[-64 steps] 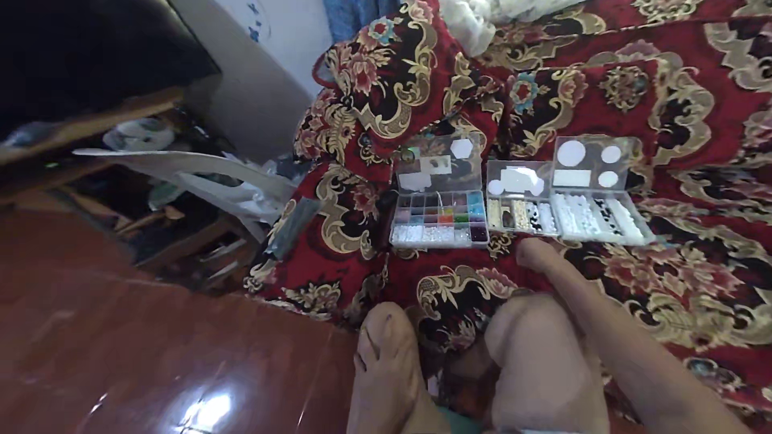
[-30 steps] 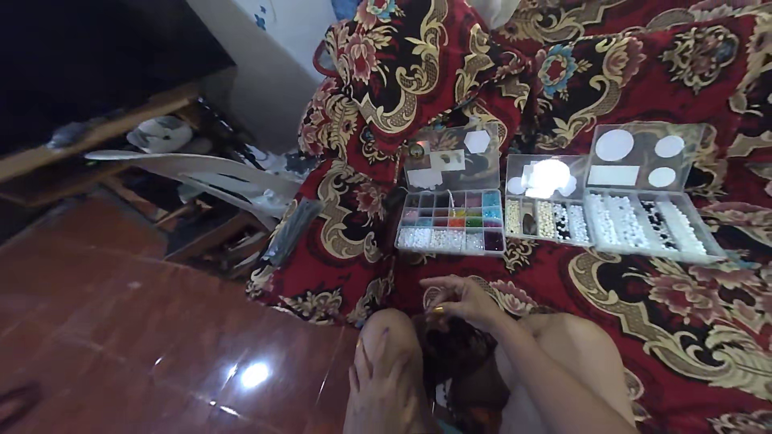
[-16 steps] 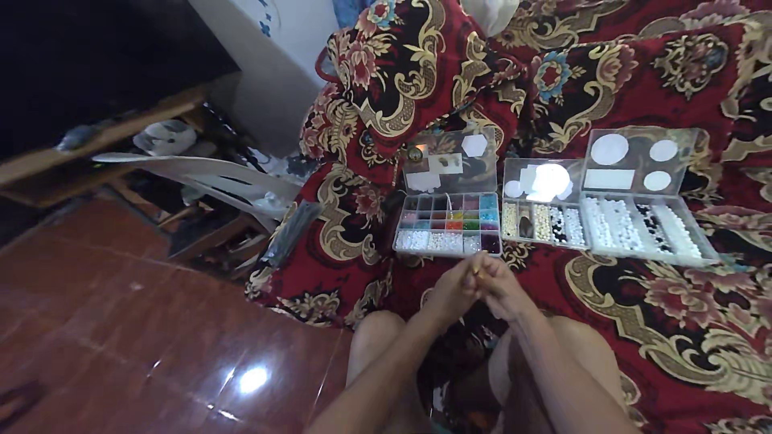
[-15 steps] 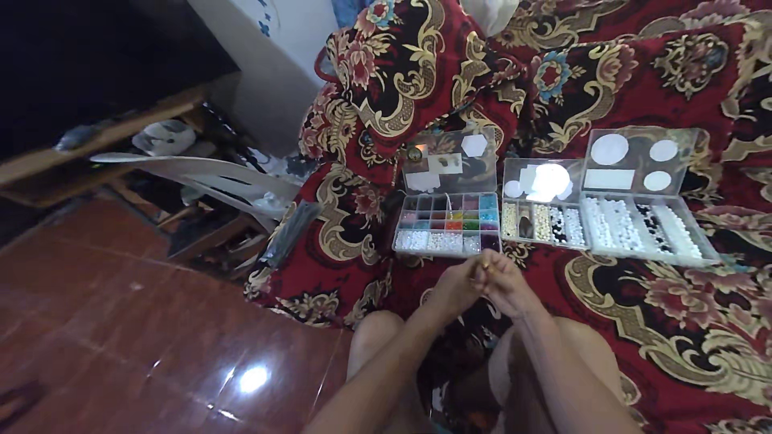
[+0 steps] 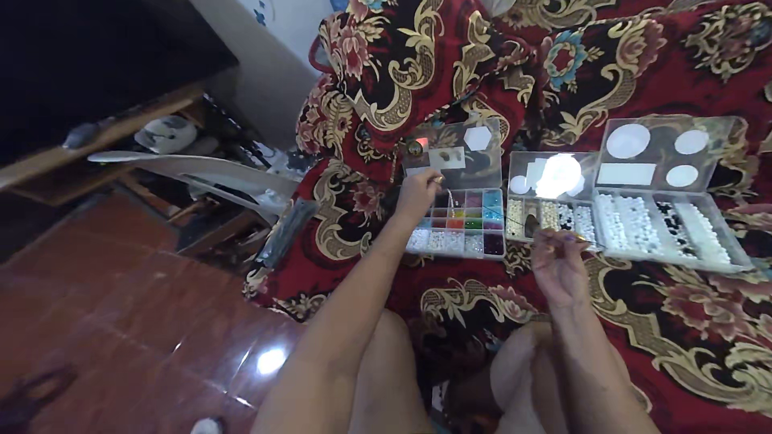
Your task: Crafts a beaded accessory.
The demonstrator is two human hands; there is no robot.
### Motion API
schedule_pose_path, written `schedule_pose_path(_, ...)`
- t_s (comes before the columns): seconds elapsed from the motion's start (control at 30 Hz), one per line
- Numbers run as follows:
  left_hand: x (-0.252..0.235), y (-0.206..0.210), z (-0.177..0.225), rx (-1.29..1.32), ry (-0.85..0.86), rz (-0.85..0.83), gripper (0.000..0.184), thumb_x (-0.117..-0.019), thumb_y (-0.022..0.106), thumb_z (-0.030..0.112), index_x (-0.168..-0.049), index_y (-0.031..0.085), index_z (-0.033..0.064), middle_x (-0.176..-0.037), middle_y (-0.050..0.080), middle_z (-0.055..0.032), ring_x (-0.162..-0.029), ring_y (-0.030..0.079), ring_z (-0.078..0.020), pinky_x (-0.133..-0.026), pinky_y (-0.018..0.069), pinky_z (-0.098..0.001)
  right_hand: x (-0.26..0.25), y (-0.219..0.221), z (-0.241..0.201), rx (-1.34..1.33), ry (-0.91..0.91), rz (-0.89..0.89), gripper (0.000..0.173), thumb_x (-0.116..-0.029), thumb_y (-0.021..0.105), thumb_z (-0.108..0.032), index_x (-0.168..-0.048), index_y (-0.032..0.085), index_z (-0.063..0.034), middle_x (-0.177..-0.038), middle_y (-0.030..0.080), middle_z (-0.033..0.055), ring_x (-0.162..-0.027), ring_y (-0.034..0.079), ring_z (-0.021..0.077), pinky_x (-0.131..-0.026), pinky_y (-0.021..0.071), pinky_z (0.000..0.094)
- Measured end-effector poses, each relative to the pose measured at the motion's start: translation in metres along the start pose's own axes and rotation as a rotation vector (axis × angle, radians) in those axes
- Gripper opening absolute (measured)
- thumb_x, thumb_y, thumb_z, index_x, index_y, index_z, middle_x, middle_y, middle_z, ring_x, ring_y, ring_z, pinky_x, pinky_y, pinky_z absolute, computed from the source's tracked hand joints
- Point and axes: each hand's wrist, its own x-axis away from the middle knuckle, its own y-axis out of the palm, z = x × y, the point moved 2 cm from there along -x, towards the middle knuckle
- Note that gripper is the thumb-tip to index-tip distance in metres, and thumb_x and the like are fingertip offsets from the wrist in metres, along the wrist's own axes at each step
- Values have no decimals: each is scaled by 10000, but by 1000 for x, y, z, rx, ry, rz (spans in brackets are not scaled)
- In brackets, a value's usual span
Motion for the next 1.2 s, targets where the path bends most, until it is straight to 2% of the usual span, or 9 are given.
schedule_pose_path(0.17, -6, -18, -8, 29, -90, 53, 236, -1057, 497, 67, -1189, 672, -20, -1044, 726, -178, -909, 730, -258, -876, 585, -436, -2, -3, -10, -286, 36, -14, 147, -981, 637, -150, -957, 762, -75, -877, 742, 20, -832, 728, 78, -773, 589, 170)
schedule_pose_path(0.33, -5, -39, -23, 59, -180, 140, 246, -1076, 496, 129, -1186, 667, -11, -1030, 731, -153, -840, 731, -217, -789, 600, -395, -3, -3, -14, -459, 44, 211, 342, -1094, 371, -108, -914, 653, -40, -762, 684, -5, -661, 681, 13, -627, 560, 108)
schedule_pose_path(0.43, -8, -50, -27, 5, -205, 165, 253, -1075, 506, 145, -1181, 677, -9, -1082, 725, -168, -865, 733, -252, -814, 601, -438, -5, -5, -16, -446, 26, 271, 405, -1113, 293, -147, -911, 631, -51, -729, 663, -25, -586, 639, -9, -565, 529, 91)
schedule_pose_path(0.53, -10, -60, -25, -142, -234, 161, 263, -1070, 517, 162, -1191, 690, 4, -1133, 702, -199, -966, 713, -325, -903, 562, -521, -6, -7, -17, -407, 5, 337, 437, -1119, 281, -167, -893, 642, -69, -708, 660, -36, -552, 618, -16, -540, 514, 88)
schedule_pose_path(0.63, -13, -69, -21, -278, -252, 165, 274, -1061, 534, 167, -1205, 698, 1, -1221, 677, -229, -1157, 645, -402, -1014, 477, -593, -5, -10, -16, -346, -1, 342, 430, -1119, 297, -172, -896, 653, -77, -693, 666, -36, -546, 623, -10, -528, 519, 97)
schedule_pose_path(0.8, -11, -82, -17, -371, -308, 195, 287, -1060, 523, 170, -1223, 696, 9, -1282, 651, -238, -1233, 604, -418, -1034, 455, -610, -2, -11, -9, -248, 12, 360, 437, -1130, 288, -221, -895, 639, -108, -662, 629, -66, -513, 572, -32, -500, 474, 85)
schedule_pose_path(0.93, -1, -90, -29, -325, -377, 262, 297, -1060, 519, 179, -1239, 696, 20, -1278, 656, -235, -1229, 607, -413, -1043, 449, -605, 0, -13, -4, -195, 26, 374, 426, -1125, 285, -195, -894, 632, -106, -641, 621, -63, -486, 555, -30, -477, 465, 89)
schedule_pose_path(1.13, 18, -95, -46, -180, -501, 251, 298, -1074, 502, 201, -1221, 687, 19, -1130, 719, -198, -1040, 697, -377, -950, 518, -589, 5, -10, 3, -175, 39, 379, 372, -1112, 313, -143, -916, 626, -96, -666, 630, -56, -490, 556, -28, -480, 469, 88)
schedule_pose_path(1.2, 21, -94, -39, -127, -497, 247, 314, -1093, 462, 199, -1227, 679, 15, -1087, 741, -158, -981, 721, -315, -921, 545, -528, 7, -8, 5, -107, 42, 380, 365, -1114, 299, -145, -931, 614, -121, -675, 625, -74, -489, 536, -42, -476, 454, 84)
